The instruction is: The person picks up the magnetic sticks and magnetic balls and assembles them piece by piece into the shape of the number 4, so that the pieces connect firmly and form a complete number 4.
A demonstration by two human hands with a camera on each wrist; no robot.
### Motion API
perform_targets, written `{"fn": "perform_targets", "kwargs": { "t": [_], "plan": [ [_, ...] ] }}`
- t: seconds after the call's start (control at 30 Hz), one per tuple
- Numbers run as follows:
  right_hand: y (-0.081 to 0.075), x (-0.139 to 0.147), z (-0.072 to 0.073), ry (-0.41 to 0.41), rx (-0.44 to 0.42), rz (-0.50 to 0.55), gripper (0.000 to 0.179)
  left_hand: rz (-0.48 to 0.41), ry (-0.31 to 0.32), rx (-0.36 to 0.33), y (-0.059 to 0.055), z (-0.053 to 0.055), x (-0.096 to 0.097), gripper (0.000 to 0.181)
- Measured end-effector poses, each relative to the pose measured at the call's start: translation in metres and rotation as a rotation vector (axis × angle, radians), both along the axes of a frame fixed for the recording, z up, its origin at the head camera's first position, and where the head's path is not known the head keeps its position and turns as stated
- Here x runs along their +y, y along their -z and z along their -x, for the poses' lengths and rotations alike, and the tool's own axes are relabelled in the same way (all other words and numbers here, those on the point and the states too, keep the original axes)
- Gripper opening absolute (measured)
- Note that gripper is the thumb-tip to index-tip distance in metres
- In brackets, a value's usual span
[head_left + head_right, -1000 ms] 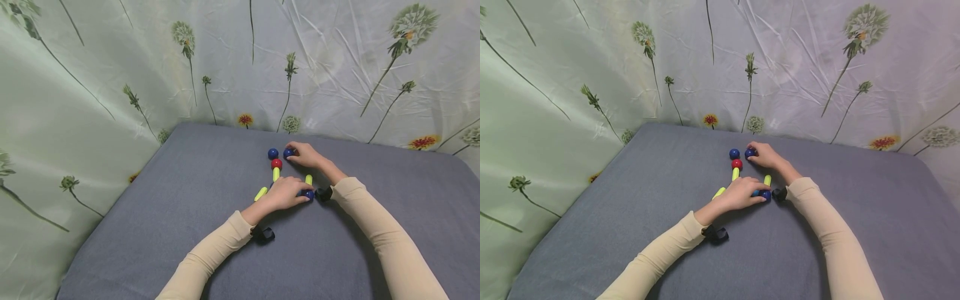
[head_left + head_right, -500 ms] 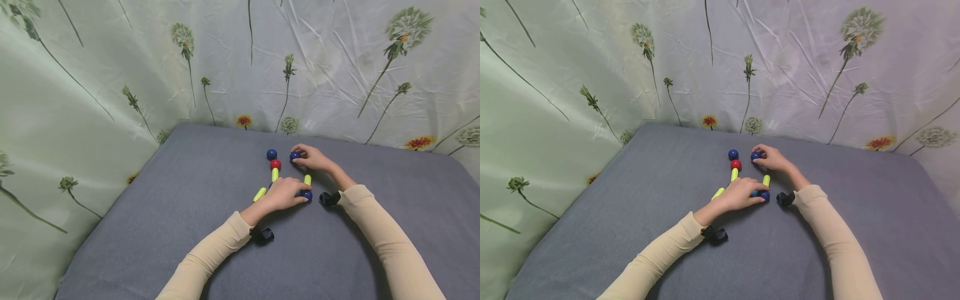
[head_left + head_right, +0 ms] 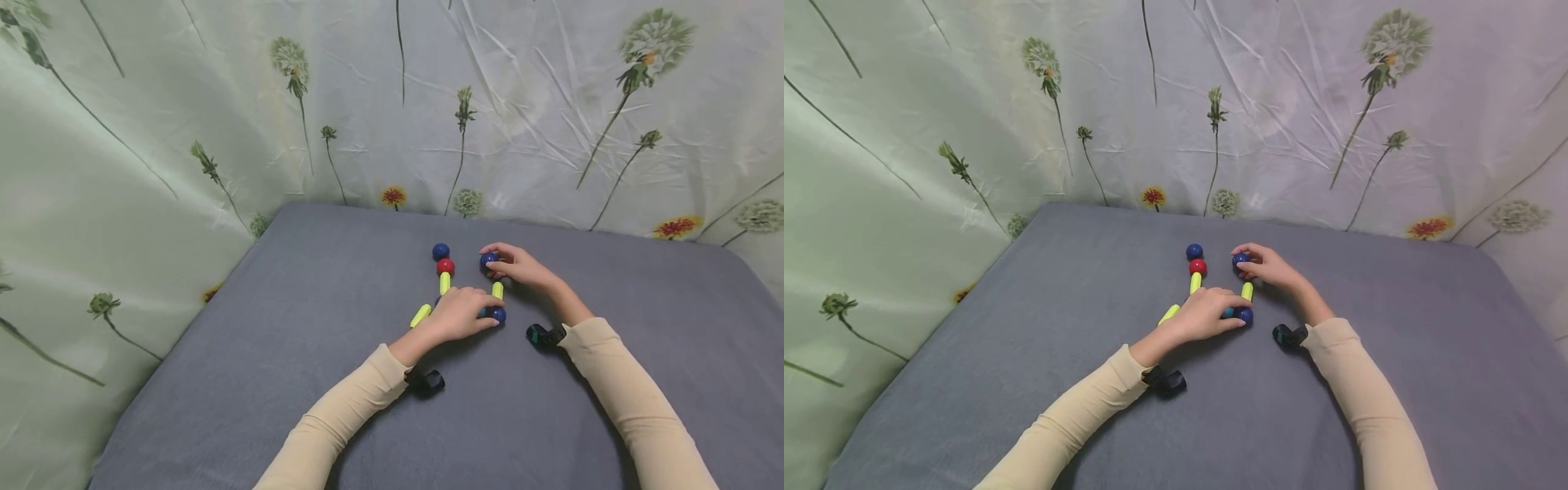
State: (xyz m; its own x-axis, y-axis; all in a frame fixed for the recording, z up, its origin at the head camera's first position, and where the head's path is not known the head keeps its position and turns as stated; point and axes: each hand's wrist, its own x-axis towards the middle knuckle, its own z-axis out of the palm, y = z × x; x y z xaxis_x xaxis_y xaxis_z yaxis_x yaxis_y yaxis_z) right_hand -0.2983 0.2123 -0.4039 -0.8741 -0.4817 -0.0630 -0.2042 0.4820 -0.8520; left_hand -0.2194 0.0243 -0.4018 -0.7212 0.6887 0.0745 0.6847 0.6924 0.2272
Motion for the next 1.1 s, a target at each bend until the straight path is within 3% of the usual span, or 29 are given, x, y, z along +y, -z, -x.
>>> {"fn": "perform_targets", "kwargs": {
  "t": [0.37,0.63,1.1],
  "plan": [
    [0.011,0.008,-0.012,0.077,-0.072,0.09,0.041,-0.013,-0.002,-0.031,0.003,0.0,-0.002,0.037],
    [0.01,0.011,-0.017,0.086,-0.167,0.246,0.047,-0.018,-0.013,-0.04,0.002,0.0,-0.002,0.037],
    [0.008,0.017,-0.017,0.146,-0.183,0.196,0.041,-0.019,0.014,-0.018,0.002,0.002,0.0,0.037]
  ]
}}
